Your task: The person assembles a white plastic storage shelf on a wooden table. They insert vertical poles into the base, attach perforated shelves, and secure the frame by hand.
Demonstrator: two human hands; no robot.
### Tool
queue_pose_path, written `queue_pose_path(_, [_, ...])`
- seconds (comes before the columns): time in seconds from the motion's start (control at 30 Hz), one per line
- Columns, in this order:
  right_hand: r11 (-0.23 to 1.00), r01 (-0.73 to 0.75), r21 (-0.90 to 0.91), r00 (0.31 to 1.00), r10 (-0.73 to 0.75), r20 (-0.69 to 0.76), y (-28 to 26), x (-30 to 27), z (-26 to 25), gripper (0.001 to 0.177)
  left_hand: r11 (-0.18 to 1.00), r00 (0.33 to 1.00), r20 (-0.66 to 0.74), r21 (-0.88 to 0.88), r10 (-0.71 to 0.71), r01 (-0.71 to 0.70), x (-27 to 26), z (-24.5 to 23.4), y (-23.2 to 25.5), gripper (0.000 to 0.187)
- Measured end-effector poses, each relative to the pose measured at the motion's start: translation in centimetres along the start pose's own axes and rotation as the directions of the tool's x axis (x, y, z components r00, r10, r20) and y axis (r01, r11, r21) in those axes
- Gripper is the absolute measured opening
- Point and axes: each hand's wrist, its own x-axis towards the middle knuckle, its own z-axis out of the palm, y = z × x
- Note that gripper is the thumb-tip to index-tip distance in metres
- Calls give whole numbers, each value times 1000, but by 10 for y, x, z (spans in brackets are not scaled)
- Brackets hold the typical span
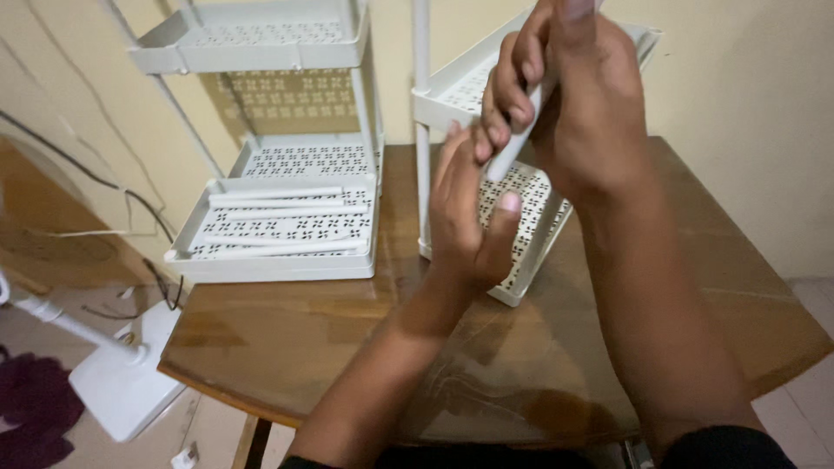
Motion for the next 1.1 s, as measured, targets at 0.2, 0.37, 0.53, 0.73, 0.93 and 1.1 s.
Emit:
queue_pose_path(0.2, [996,-72,-45,997,72,-12,42,-3,40,55,987,995,4,129,-98,97,-20,-43,-20,26])
queue_pose_path(0.37, [976,-215,27,974,213,78,120,-8,67,46,924,982,-34,335,-184,185,-38,-106,-52,23])
queue_pose_path(0.53, [904,-322,-280,927,361,99,211,-12,90,31,874,925,-130,302,-357,380,-65,-159,-66,25])
queue_pose_path(0.73, [739,-28,-673,946,237,220,268,-19,109,27,830,919,-152,397,-363,393,-83,-172,-81,23])
queue_pose_path(0.93, [639,9,-769,889,346,299,298,-8,132,29,804,901,-173,407,-399,434,-91,-174,-95,19])
queue_pose_path(1.1, [599,-8,-801,845,432,315,313,-5,139,30,806,902,-181,405,-391,431,-93,-180,-98,19])
